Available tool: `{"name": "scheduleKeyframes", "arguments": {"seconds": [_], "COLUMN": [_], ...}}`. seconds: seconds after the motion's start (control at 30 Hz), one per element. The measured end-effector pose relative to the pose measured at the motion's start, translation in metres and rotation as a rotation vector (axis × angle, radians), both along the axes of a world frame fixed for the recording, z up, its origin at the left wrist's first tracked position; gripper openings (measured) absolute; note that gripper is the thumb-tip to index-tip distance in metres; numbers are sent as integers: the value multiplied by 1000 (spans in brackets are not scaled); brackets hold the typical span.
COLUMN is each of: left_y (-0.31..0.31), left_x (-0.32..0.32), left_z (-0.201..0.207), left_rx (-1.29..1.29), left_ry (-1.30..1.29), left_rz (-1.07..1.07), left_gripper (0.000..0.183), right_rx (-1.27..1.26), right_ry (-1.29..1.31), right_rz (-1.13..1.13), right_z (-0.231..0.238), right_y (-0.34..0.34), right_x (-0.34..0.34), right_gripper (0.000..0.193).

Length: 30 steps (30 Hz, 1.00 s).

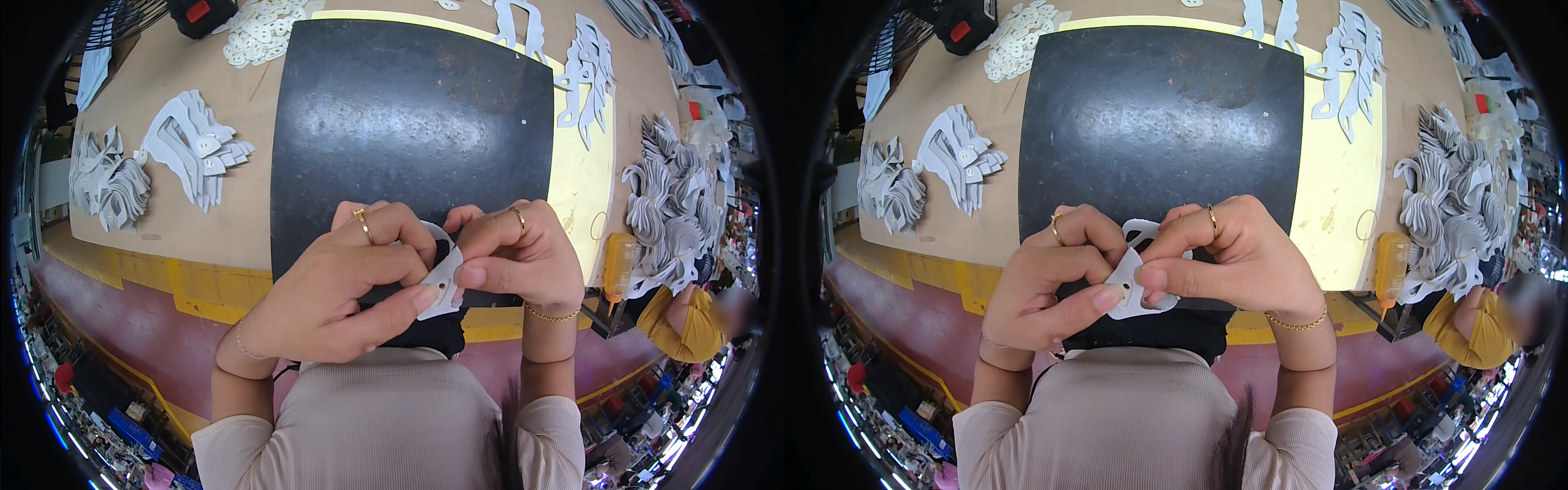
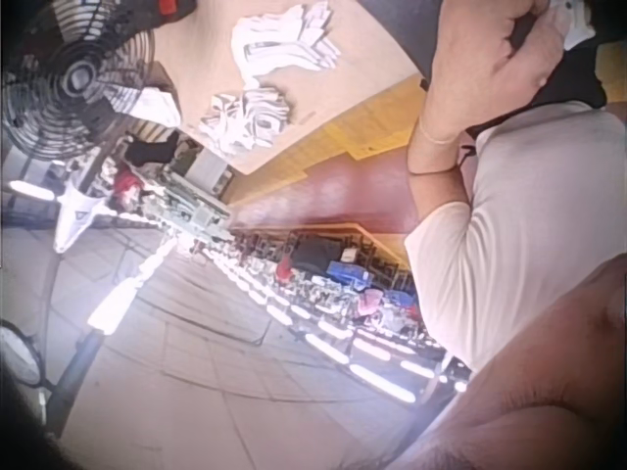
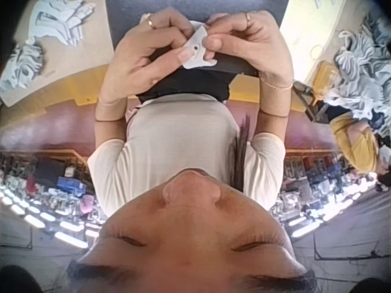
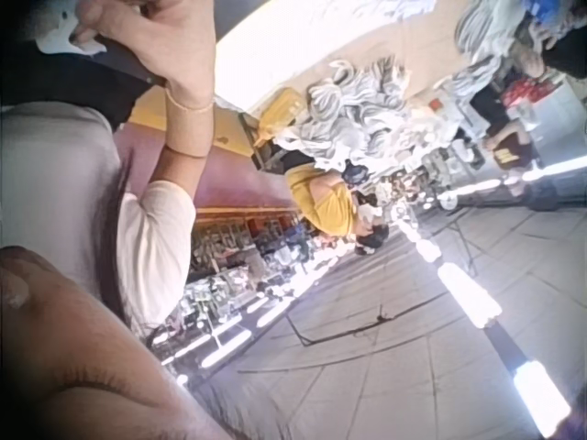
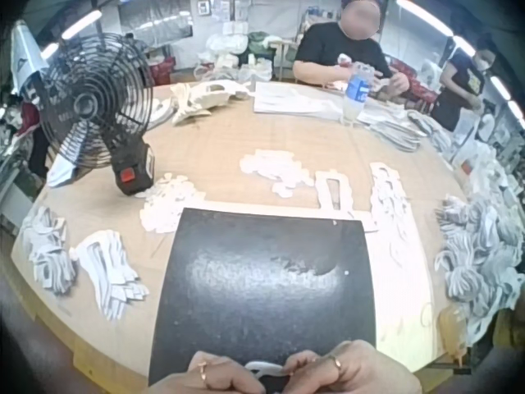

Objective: The person assembles small white plastic components by hand. They pick up a larger piece and a smaller insert, align the holes, and press them together. The person repeats this process with multiple identical parts, placing the finished assemblies on the table.

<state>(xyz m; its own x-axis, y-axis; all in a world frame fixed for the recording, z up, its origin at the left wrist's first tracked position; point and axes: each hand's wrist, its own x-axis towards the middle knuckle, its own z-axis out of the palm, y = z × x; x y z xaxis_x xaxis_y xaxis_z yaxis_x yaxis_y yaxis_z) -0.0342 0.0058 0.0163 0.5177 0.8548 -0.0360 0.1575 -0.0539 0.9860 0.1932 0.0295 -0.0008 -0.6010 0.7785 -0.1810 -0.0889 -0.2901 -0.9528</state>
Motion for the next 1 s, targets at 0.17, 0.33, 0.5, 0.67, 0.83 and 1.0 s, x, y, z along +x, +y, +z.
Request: {"name": "scheduleKeyframes", "arguments": {"seconds": [0.17, 0.33, 0.5, 0.67, 0.83, 1.0], "left_y": [0, -3, -14, -1, 6, 8], "left_x": [1, 3, 13, -2, -9, -10], "left_z": [1, 0, -13, -6, 6, 10], "left_rx": [44, 28, -152, -69, -45, -73], "left_ry": [20, 26, -220, -12, 102, 119], "left_rz": [-12, 41, 199, -31, -148, -204], "left_gripper": [20, 18, 8, 11, 12, 12], "right_rx": [-15, -68, -149, -140, -153, -137], "right_ry": [-4, 27, 106, 27, -193, -233], "right_rz": [-18, -132, -183, 82, 221, 262], "right_z": [3, 5, 4, 8, 27, 32], "right_y": [-1, -11, -15, 4, 16, 17], "right_x": [-1, -6, -7, 9, 4, 2], "right_gripper": [5, 8, 9, 17, 14, 10]}}
